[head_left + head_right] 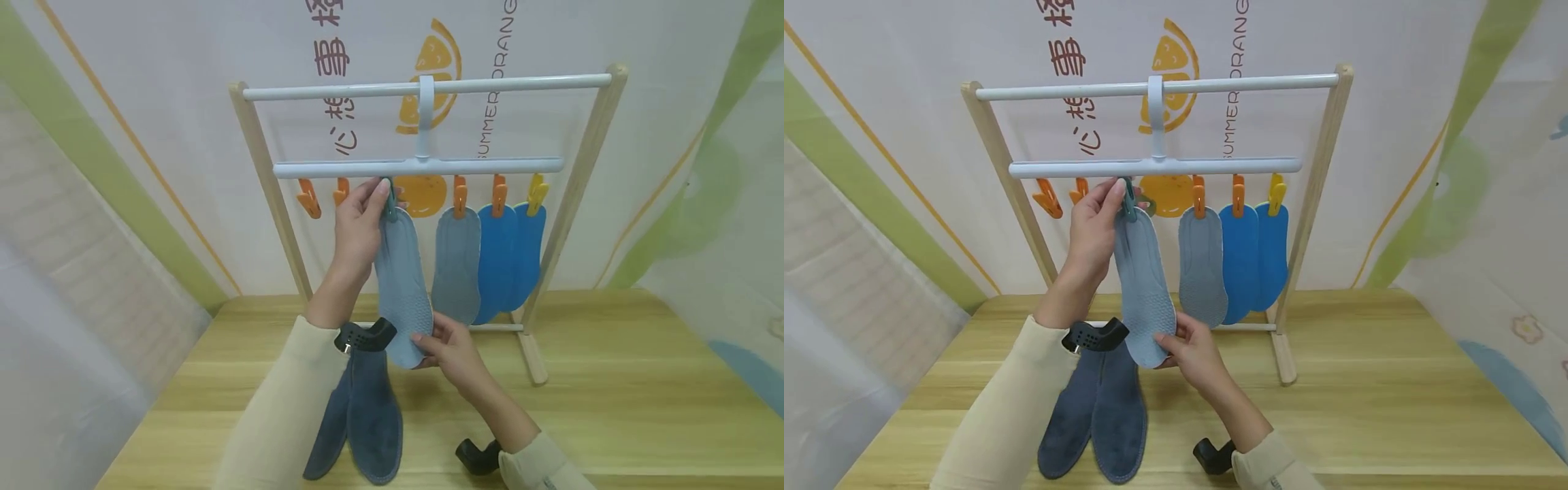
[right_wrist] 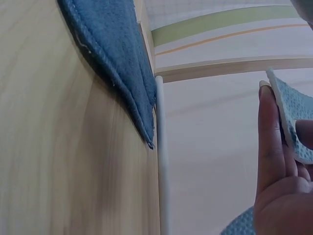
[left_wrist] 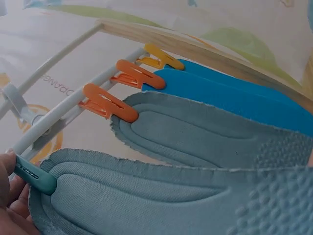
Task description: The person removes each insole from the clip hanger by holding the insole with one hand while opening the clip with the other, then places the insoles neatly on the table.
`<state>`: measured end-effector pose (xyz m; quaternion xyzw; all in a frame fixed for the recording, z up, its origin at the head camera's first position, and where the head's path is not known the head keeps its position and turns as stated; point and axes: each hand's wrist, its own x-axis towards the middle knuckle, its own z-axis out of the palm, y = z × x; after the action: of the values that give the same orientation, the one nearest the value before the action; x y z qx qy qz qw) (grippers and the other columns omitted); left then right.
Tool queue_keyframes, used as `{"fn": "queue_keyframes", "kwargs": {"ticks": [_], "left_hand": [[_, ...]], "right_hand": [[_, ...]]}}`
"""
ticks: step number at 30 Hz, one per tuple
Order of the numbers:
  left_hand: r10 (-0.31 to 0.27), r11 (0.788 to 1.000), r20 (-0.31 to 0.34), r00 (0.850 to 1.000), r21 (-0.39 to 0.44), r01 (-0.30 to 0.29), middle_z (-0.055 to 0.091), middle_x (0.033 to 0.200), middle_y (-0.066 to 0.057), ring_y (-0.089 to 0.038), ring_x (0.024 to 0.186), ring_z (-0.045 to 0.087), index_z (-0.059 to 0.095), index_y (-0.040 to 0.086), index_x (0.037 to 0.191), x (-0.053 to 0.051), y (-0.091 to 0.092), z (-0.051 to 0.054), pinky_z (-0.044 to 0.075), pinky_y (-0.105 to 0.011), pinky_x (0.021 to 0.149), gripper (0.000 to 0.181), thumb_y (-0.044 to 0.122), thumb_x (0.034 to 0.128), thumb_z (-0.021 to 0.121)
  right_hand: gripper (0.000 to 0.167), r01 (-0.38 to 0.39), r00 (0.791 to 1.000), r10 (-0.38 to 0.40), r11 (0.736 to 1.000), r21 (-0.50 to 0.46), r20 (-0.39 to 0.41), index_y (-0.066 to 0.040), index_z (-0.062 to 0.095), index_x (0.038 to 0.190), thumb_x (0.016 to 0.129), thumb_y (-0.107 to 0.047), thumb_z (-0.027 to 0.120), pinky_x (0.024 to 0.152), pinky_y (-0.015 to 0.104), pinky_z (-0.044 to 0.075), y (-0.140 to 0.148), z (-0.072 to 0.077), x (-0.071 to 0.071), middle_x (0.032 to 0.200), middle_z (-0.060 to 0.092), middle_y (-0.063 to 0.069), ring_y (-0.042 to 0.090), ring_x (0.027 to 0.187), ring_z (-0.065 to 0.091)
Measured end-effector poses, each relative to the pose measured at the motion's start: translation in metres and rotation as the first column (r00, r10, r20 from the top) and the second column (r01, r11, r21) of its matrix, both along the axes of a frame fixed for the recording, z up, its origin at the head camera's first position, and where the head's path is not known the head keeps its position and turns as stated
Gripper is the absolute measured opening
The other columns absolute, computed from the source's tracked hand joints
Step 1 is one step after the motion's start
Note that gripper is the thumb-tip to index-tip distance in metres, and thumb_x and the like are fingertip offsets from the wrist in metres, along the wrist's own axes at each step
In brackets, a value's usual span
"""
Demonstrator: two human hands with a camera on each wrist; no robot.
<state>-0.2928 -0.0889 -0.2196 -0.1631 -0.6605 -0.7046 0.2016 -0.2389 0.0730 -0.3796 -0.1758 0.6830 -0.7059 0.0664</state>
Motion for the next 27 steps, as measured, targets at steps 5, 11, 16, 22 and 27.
{"fn": "queue_keyframes", "kwargs": {"ticks": [5, 11, 16, 22, 27], "left_hand": [[0.025, 1.000, -0.031, 0.999, 0.017, -0.024, 0.066, 0.126, -0.026, -0.023, 0.105, 0.072, 0.055, 0.003, 0.141, 0.003, 0.000, -0.007, 0.056, -0.028, 0.098, 0.041, 0.026, 0.1068, 0.052], [0.023, 0.999, -0.054, 0.998, 0.027, -0.022, 0.066, 0.126, -0.027, -0.020, 0.103, 0.073, 0.056, 0.004, 0.140, 0.006, -0.003, -0.013, 0.056, -0.028, 0.099, 0.040, 0.026, 0.1067, 0.052], [0.024, 0.998, -0.048, 0.999, 0.054, -0.021, 0.068, 0.123, -0.024, -0.025, 0.102, 0.073, 0.058, 0.003, 0.137, 0.006, -0.001, -0.015, 0.056, -0.026, 0.097, 0.038, 0.024, 0.1060, 0.054], [-0.002, 0.997, -0.065, 0.998, 0.071, 0.007, 0.066, 0.124, -0.028, -0.033, 0.106, 0.071, 0.057, 0.000, 0.137, 0.000, 0.003, -0.014, 0.057, -0.025, 0.095, 0.038, 0.023, 0.1060, 0.054], [-0.011, 0.997, -0.064, 0.998, 0.081, 0.016, 0.068, 0.123, -0.028, -0.013, 0.094, 0.073, 0.057, -0.002, 0.136, -0.004, 0.007, -0.011, 0.058, -0.024, 0.093, 0.038, 0.020, 0.1057, 0.054]], "right_hand": [[0.044, -0.015, 1.000, 0.015, 1.000, 0.008, 0.006, 0.005, 0.051, 0.141, 0.099, -0.003, 0.059, 0.071, 0.038, 0.065, 0.002, 0.000, 0.000, 0.125, 0.065, 0.033, 0.019, 0.092, 0.074], [0.040, -0.020, 1.000, 0.020, 1.000, 0.011, 0.016, 0.007, 0.052, 0.137, 0.099, -0.004, 0.059, 0.072, 0.038, 0.065, 0.004, -0.002, 0.001, 0.124, 0.066, 0.032, 0.017, 0.091, 0.073], [0.040, -0.021, 1.000, 0.020, 1.000, 0.013, 0.018, 0.009, 0.052, 0.137, 0.099, -0.004, 0.059, 0.071, 0.037, 0.065, 0.006, -0.002, 0.001, 0.123, 0.066, 0.032, 0.015, 0.089, 0.073], [0.040, -0.013, 1.000, 0.013, 1.000, 0.011, 0.002, 0.009, 0.052, 0.136, 0.099, -0.004, 0.059, 0.071, 0.036, 0.065, 0.009, -0.002, -0.002, 0.122, 0.066, 0.032, 0.014, 0.089, 0.073], [0.040, -0.006, 1.000, 0.006, 1.000, 0.011, -0.008, 0.008, 0.052, 0.137, 0.099, -0.004, 0.058, 0.071, 0.037, 0.065, 0.013, -0.002, -0.004, 0.123, 0.066, 0.033, 0.013, 0.090, 0.073]]}}
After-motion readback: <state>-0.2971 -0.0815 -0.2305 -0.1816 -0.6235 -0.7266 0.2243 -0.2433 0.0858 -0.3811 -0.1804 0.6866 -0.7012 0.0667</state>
